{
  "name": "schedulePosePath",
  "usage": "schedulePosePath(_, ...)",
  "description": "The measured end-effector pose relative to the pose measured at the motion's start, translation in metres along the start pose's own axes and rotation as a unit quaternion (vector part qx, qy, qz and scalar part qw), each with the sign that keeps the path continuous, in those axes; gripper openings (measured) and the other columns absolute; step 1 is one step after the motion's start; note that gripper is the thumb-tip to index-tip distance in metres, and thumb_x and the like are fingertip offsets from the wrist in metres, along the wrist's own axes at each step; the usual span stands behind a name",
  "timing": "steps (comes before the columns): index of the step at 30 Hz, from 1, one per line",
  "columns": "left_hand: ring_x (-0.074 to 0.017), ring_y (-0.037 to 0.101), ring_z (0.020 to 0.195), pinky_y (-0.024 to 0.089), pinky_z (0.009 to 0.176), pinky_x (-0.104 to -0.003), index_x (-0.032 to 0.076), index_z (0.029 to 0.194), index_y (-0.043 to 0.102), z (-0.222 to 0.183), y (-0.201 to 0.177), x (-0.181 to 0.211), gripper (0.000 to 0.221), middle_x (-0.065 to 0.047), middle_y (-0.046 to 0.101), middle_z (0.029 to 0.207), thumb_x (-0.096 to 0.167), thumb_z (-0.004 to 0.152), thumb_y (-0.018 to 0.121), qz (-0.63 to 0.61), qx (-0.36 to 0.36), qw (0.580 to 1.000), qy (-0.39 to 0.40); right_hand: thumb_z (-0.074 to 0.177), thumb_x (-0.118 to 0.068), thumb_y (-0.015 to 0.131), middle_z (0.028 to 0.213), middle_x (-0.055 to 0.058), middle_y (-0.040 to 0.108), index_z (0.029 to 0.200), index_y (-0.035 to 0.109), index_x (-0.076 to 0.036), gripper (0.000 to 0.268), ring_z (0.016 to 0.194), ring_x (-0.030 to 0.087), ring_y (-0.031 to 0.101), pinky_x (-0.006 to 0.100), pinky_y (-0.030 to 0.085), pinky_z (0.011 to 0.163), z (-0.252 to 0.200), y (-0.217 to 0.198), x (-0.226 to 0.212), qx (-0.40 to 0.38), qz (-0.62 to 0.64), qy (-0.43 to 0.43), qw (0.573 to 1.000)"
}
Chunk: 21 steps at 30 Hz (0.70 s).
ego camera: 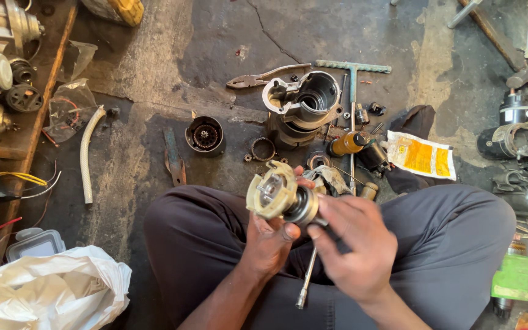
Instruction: The person sits on the floor and assembles a small motor or gear assembly. They insert a shaft into a housing, apply oil from a bottle, and wipe the components with a cloth. The person then places the assembly into a larger cylindrical casing and cleans a gear ring with the cloth.
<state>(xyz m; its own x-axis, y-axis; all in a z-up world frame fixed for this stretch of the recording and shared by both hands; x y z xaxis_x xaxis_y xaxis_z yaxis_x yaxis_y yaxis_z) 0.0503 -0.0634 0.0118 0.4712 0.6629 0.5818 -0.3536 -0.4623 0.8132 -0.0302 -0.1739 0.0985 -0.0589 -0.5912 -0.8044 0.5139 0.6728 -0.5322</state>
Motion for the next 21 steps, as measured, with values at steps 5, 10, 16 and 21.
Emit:
schedulePosePath(5,-0.0277,0.057,0.132,0.041,0.119,-0.045,-0.004,0.155,0.040,0.000,-0.003,-0.009,0.101,-0.017,0.059,0.139,0.036,0.079,0.094,-0.058,0.012,0.997,-0.049,0.086,-0.015,0.076,0.090,0.013,0.073,0.114,0.072,0.008,0.036,0.071,0.019,0.061,0.032,0.047,0.058,-0.001,0.002,-0.015,0.023,-0.059,-0.058,0.996)
schedulePosePath(10,-0.0267,0.058,0.135,0.044,0.120,-0.045,-0.005,0.155,0.037,0.001,0.005,0.002,0.100,-0.017,0.061,0.137,0.038,0.082,0.092,-0.012,-0.029,0.999,-0.020,0.087,-0.017,0.073,0.087,0.011,0.072,0.109,0.069,0.008,0.035,0.067,0.018,0.061,0.031,0.046,0.054,-0.021,0.049,0.064,-0.082,0.536,0.423,0.726)
schedulePosePath(16,-0.0260,0.059,0.129,0.046,0.108,-0.042,-0.006,0.157,0.036,0.000,0.006,-0.003,0.103,-0.017,0.062,0.137,0.036,0.081,0.092,-0.020,-0.031,0.998,-0.049,0.083,-0.012,0.076,0.088,0.011,0.071,0.116,0.068,0.007,0.039,0.065,0.019,0.064,0.030,0.048,0.053,-0.033,0.061,0.054,-0.124,0.580,0.415,0.690)
schedulePosePath(21,-0.0246,0.058,0.131,0.044,0.118,-0.042,-0.007,0.156,0.036,0.001,0.004,-0.009,0.104,-0.016,0.061,0.138,0.036,0.081,0.093,-0.043,-0.006,0.998,-0.054,0.078,-0.011,0.080,0.100,0.010,0.072,0.119,0.066,0.007,0.046,0.086,0.018,0.068,0.030,0.056,0.078,-0.010,0.013,0.015,0.028,0.113,0.077,0.990)
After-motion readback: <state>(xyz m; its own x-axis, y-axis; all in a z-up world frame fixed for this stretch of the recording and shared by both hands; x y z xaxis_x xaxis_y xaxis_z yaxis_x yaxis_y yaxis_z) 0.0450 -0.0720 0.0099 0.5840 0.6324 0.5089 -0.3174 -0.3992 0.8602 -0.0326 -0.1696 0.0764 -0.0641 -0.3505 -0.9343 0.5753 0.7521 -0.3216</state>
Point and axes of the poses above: each hand's wrist, its own z-axis towards the middle knuckle, its own y-axis out of the palm, x = y × z, the point moved 9 cm from there along z, towards the middle knuckle
